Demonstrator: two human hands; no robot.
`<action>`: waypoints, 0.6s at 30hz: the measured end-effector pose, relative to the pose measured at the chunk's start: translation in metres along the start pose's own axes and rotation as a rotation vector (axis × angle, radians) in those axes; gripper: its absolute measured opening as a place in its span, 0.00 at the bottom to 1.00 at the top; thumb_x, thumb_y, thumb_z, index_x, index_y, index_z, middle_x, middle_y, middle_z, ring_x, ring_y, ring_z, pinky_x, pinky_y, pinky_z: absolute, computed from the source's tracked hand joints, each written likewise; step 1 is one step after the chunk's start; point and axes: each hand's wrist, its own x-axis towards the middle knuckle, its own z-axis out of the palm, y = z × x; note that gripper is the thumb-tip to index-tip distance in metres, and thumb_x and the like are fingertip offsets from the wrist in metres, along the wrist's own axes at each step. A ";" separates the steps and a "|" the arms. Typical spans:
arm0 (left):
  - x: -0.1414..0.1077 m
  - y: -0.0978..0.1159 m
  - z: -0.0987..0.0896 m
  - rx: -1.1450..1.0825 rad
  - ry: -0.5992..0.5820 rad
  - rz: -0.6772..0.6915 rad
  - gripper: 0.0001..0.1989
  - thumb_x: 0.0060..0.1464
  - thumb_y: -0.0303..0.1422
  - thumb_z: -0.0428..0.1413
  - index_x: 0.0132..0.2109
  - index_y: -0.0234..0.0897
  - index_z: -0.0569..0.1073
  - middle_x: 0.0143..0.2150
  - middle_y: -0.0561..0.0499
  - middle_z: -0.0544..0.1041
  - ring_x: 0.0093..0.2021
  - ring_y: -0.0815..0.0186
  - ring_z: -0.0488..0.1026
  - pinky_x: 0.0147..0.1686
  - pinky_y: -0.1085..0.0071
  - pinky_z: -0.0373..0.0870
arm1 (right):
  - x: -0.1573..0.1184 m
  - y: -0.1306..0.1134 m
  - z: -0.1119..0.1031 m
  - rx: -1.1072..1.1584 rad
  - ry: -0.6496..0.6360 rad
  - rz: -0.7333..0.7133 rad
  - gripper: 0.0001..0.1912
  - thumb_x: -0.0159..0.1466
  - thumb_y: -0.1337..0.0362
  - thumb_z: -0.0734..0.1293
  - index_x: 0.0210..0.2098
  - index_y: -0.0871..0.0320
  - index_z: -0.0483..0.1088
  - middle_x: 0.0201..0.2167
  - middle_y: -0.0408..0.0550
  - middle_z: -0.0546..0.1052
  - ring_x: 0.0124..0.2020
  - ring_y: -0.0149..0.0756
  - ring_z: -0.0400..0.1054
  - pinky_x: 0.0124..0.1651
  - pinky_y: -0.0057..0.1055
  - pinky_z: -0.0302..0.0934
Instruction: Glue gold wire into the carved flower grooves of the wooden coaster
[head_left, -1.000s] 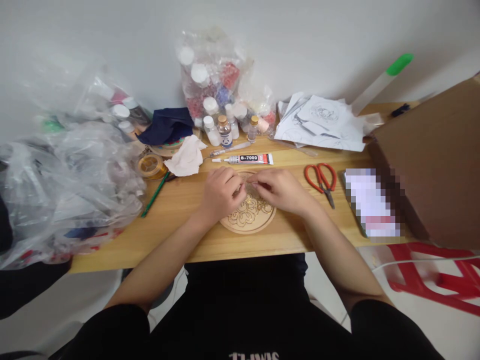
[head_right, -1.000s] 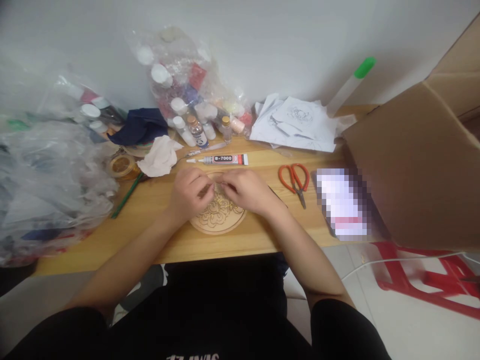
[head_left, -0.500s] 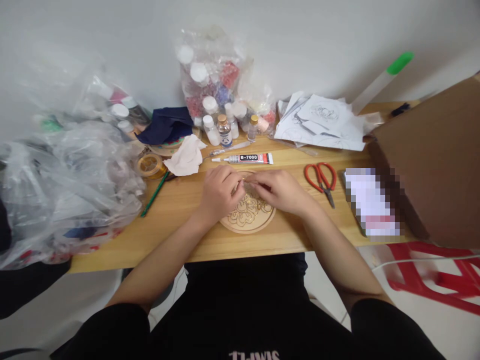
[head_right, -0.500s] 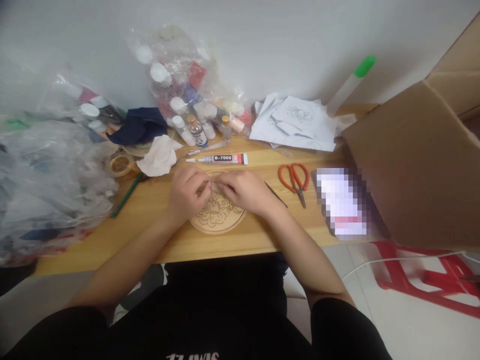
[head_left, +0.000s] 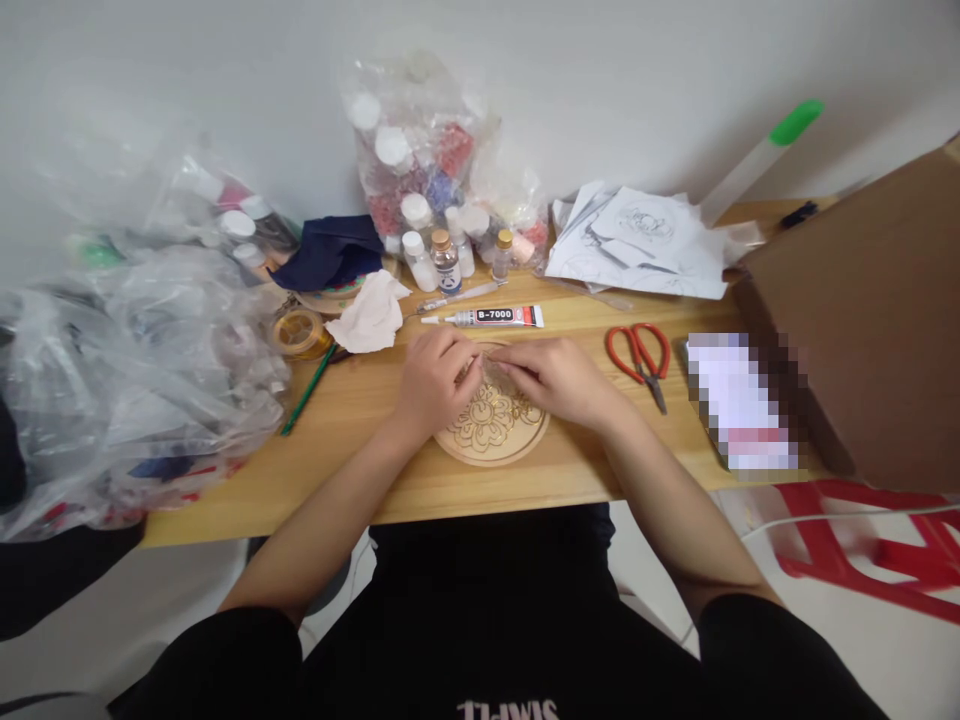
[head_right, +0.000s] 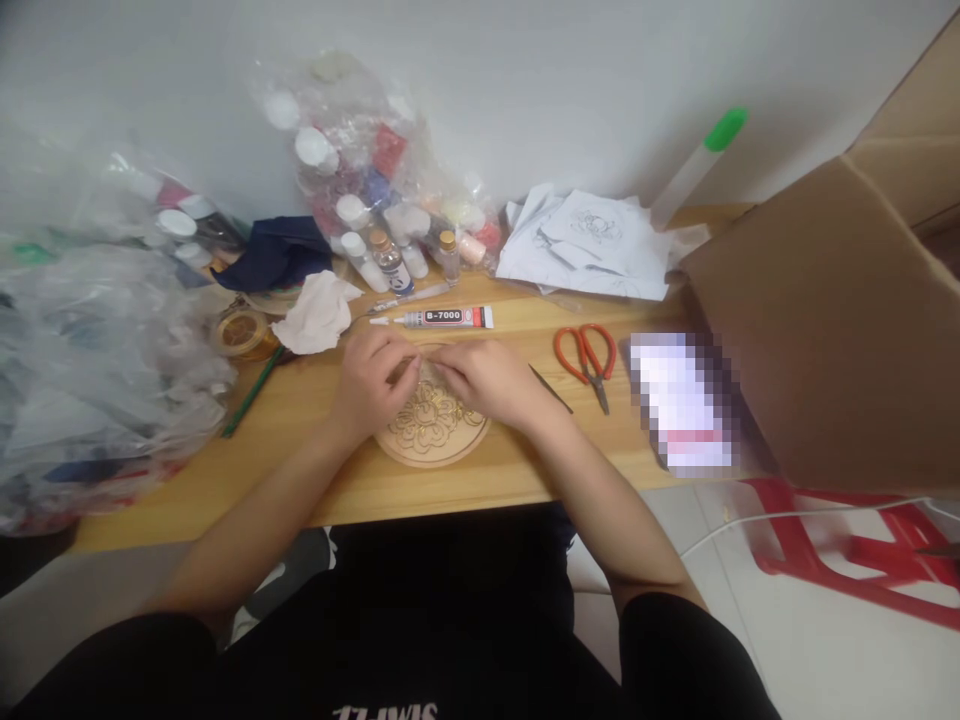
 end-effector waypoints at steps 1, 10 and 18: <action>0.000 0.000 0.000 -0.010 -0.003 -0.006 0.05 0.60 0.28 0.52 0.35 0.38 0.71 0.33 0.51 0.73 0.36 0.65 0.70 0.38 0.66 0.62 | 0.000 0.001 0.000 0.009 -0.004 0.002 0.16 0.68 0.66 0.60 0.47 0.58 0.77 0.40 0.51 0.82 0.38 0.38 0.75 0.39 0.30 0.60; 0.001 -0.009 0.002 -0.110 -0.055 -0.065 0.07 0.63 0.29 0.51 0.39 0.37 0.74 0.35 0.50 0.74 0.38 0.65 0.71 0.39 0.66 0.65 | 0.005 0.008 0.000 0.252 0.052 0.102 0.13 0.65 0.64 0.64 0.46 0.56 0.78 0.42 0.51 0.82 0.38 0.36 0.75 0.41 0.31 0.64; 0.001 -0.019 -0.001 -0.168 -0.040 -0.103 0.09 0.63 0.26 0.48 0.41 0.36 0.73 0.36 0.49 0.74 0.38 0.64 0.72 0.39 0.67 0.68 | 0.014 0.026 0.014 0.335 0.143 0.204 0.16 0.64 0.53 0.66 0.37 0.58 0.81 0.26 0.48 0.81 0.20 0.29 0.65 0.24 0.27 0.59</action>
